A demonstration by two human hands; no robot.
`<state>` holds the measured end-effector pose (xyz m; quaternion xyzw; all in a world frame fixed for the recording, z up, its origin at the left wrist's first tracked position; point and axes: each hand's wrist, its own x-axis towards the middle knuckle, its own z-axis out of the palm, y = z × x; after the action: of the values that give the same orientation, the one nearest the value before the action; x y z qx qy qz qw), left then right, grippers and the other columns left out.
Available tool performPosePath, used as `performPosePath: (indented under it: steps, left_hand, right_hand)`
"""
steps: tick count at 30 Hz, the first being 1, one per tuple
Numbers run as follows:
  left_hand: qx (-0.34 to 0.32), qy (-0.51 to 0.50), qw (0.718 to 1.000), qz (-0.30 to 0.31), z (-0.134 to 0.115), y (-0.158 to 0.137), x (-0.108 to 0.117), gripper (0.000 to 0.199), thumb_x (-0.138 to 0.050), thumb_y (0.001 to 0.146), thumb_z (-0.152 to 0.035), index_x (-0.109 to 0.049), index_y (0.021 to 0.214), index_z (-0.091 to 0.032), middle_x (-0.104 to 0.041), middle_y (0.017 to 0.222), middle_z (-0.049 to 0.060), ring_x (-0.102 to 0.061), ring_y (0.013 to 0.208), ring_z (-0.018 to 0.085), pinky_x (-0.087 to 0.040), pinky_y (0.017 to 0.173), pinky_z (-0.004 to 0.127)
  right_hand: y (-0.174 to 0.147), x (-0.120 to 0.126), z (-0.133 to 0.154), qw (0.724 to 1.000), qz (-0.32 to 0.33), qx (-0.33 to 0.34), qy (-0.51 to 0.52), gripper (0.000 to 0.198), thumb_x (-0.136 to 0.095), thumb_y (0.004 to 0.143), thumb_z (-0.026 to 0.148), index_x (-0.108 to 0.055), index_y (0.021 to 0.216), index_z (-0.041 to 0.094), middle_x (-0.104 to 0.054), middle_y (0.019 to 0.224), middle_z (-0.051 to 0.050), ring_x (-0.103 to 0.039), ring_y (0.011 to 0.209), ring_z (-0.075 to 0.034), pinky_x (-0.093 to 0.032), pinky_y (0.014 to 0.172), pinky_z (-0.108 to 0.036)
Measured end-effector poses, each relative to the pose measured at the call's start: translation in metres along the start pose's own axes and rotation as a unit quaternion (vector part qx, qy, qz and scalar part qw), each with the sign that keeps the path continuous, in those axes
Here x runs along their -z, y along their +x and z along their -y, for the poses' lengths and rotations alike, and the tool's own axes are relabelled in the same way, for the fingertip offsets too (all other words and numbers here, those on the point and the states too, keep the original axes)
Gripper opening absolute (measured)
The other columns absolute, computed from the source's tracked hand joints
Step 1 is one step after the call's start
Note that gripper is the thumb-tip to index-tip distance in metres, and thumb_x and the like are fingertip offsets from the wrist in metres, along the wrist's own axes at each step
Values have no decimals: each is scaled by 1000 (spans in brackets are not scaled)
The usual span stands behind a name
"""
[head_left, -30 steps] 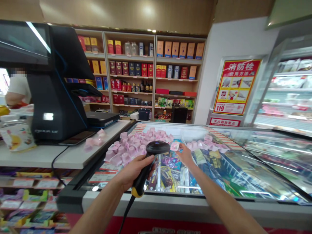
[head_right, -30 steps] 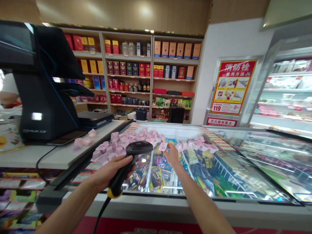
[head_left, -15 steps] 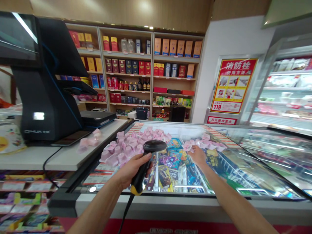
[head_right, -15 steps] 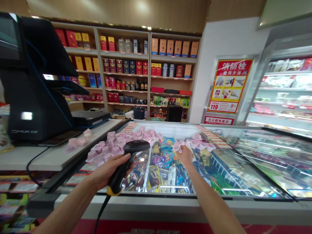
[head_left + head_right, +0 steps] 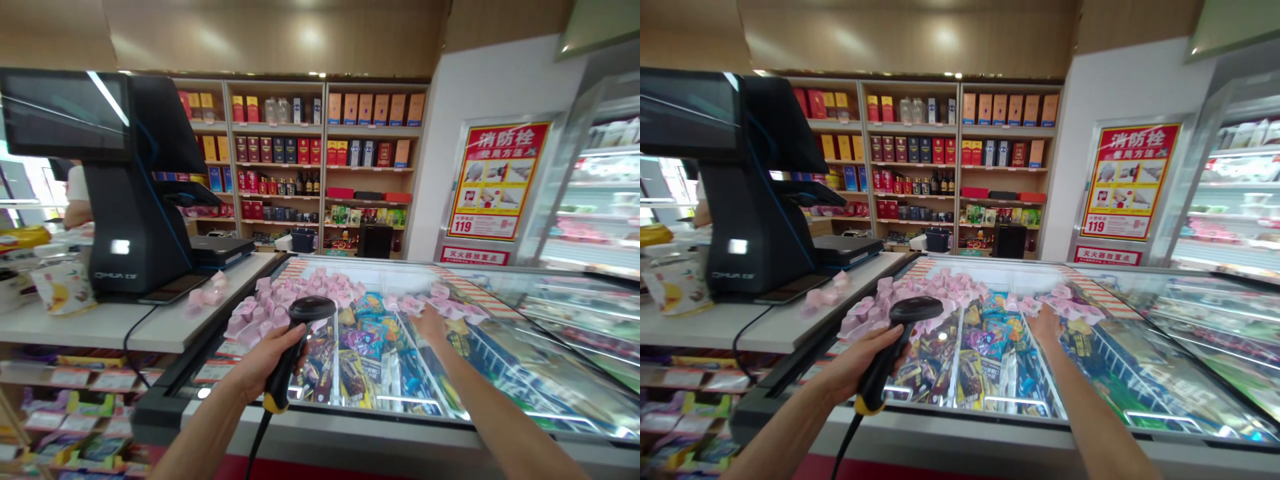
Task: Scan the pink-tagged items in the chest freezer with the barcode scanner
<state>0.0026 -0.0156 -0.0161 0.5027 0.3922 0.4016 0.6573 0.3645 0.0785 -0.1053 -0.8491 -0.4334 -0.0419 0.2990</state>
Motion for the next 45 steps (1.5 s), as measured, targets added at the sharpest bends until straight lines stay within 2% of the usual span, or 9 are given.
performPosePath:
  steps: [3, 7, 9, 12, 15, 19, 24, 33, 45]
  left_hand:
    - [-1, -1, 1000, -4, 1, 1, 4, 23, -54, 69, -37, -52, 70, -14, -56, 59, 0, -49, 48, 8, -38, 45, 20]
    - [-7, -15, 1000, 9, 5, 3, 7, 24, -54, 69, -37, -51, 69, -14, -55, 58, 0, -48, 46, 7, -37, 44, 20]
    - [-6, -17, 1000, 9, 6, 2, 9, 24, -55, 68, -38, -51, 68, -14, -55, 58, 0, -48, 46, 7, -37, 45, 20]
    - [7, -25, 1000, -5, 5, -1, 12, 25, -57, 66, -39, -50, 69, -15, -55, 58, -1, -48, 46, 7, -37, 44, 19]
    - [11, -32, 999, -17, 4, -4, 16, 26, -58, 65, -39, -50, 71, -16, -54, 58, -1, -48, 46, 7, -37, 44, 19]
    - [12, -28, 999, -34, 4, -4, 17, 27, -59, 63, -40, -50, 70, -15, -54, 57, -1, -48, 45, 7, -37, 44, 20]
    - [12, -25, 999, -26, 2, -3, 15, 26, -59, 63, -39, -50, 67, -15, -53, 56, -1, -47, 45, 7, -37, 43, 19]
    - [-5, -20, 999, 30, 1, -1, 0, 25, -56, 67, -38, -50, 71, -14, -54, 58, -1, -48, 46, 7, -37, 45, 20]
    - [32, -4, 998, 60, 3, 4, -35, 27, -59, 63, -40, -53, 70, -14, -55, 56, -1, -48, 44, 7, -36, 43, 19]
  right_hand:
    - [-7, 8, 3, 998, -48, 31, 11, 54, -47, 62, 28, -39, 114, 17, -51, 107, -13, -45, 99, -31, -36, 75, -45]
    - [-25, 11, 31, 975, -156, 153, 48, 49, -42, 64, 23, -41, 113, 19, -41, 120, -10, -38, 108, -26, -32, 84, -41]
    - [-34, 4, 55, 965, -122, 222, 73, 44, -42, 67, 25, -44, 110, 19, -45, 115, -9, -40, 107, -24, -33, 85, -38]
    - [-45, -14, 95, 955, -13, 283, 84, 44, -43, 68, 28, -44, 112, 18, -52, 108, -8, -45, 100, -21, -35, 83, -33]
    - [-51, -34, 129, 960, 55, 271, 53, 50, -49, 67, 32, -41, 115, 20, -53, 105, -9, -47, 98, -23, -37, 79, -35]
    - [-54, -49, 153, 971, 82, 222, 13, 45, -51, 67, 36, -44, 110, 23, -54, 99, -9, -50, 94, -25, -37, 74, -39]
    - [-52, -53, 144, 975, 51, 207, 66, 29, -46, 69, 25, -50, 97, 21, -57, 94, -6, -53, 89, -20, -37, 75, -32]
    - [-60, -29, 95, 936, 0, 272, 225, 53, -45, 60, 16, -35, 113, 17, -55, 105, -5, -52, 94, -18, -39, 79, -28]
    - [-64, -11, 70, 944, 3, 259, 206, 57, -46, 61, 19, -33, 116, 21, -57, 102, -3, -55, 84, -16, -39, 74, -25]
